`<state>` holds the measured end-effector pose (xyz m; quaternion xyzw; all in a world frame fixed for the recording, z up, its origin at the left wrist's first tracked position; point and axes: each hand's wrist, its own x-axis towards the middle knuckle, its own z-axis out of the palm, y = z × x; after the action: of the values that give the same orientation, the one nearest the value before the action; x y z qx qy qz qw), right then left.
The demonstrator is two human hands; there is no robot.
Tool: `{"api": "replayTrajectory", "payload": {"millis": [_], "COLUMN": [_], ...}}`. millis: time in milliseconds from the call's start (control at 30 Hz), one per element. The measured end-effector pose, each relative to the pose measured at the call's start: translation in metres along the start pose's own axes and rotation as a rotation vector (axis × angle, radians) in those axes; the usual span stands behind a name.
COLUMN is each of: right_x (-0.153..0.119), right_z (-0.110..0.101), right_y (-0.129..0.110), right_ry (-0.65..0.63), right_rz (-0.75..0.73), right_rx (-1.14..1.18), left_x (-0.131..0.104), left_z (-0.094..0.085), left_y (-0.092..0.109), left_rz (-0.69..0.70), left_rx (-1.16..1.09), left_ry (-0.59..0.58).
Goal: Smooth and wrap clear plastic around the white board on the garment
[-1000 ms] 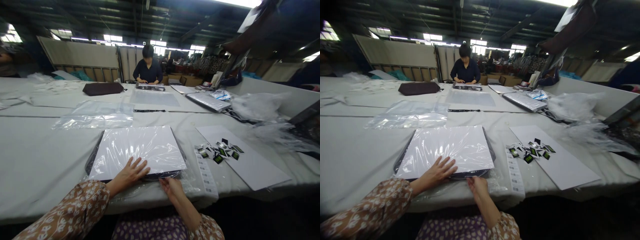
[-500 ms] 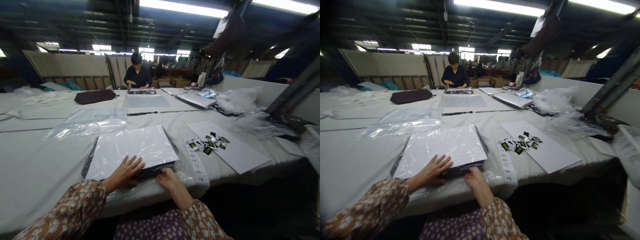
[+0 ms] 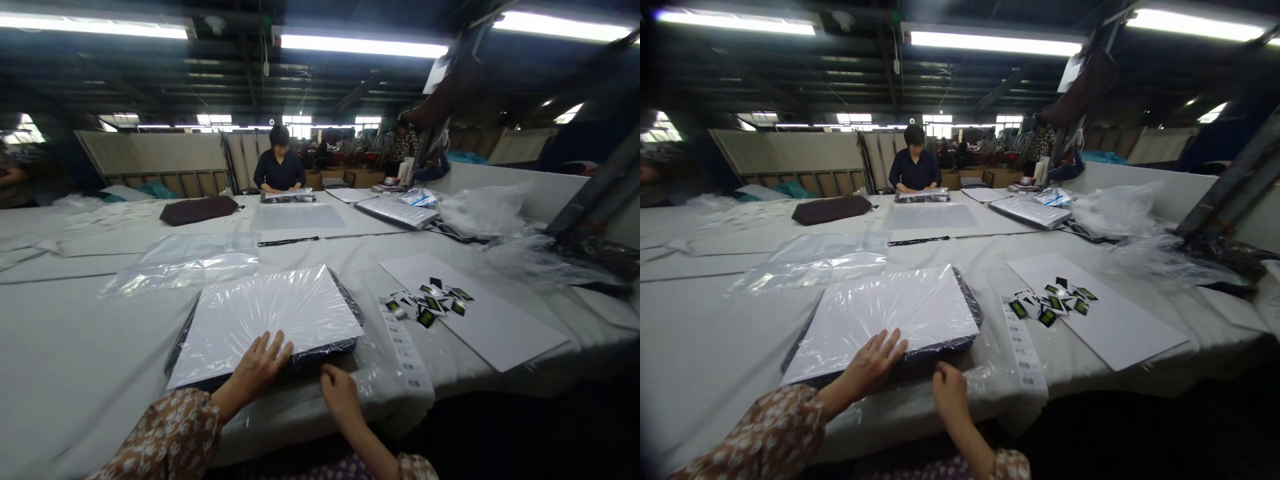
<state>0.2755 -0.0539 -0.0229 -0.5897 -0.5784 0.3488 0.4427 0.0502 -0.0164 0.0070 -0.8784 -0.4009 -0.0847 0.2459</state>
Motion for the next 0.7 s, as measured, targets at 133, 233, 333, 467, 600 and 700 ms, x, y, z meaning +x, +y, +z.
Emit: {"api": "replayTrajectory", "payload": {"millis": [133, 233, 333, 467, 600, 700], "right_x": [-0.021, -0.017, -0.001, 0.017, 0.006, -0.012], "right_z": [0.016, 0.028, 0.033, 0.035, 0.018, -0.013], "right_y": [-0.008, -0.013, -0.016, -0.017, -0.006, 0.014], "right_ry": [-0.201, -0.286, -0.340, -0.368, -0.387, -0.315], "right_rz": [-0.277, -0.344, -0.345, -0.347, -0.401, -0.441], "right_rx": [-0.264, -0.443, -0.597, -0.674, -0.707, -0.728], "left_x": [0.003, 0.004, 0.002, -0.005, -0.009, -0.008], "left_z": [-0.001, -0.003, -0.001, 0.008, 0.017, 0.015], "left_y": [-0.006, -0.010, -0.010, -0.004, 0.001, 0.002], "left_rz": [-0.006, -0.005, 0.014, 0.047, 0.048, 0.037], "left_rx": [0.021, 0.049, 0.063, 0.092, 0.104, 0.093], "left_ry": [0.047, 0.081, 0.102, 0.146, 0.242, 0.194]}}
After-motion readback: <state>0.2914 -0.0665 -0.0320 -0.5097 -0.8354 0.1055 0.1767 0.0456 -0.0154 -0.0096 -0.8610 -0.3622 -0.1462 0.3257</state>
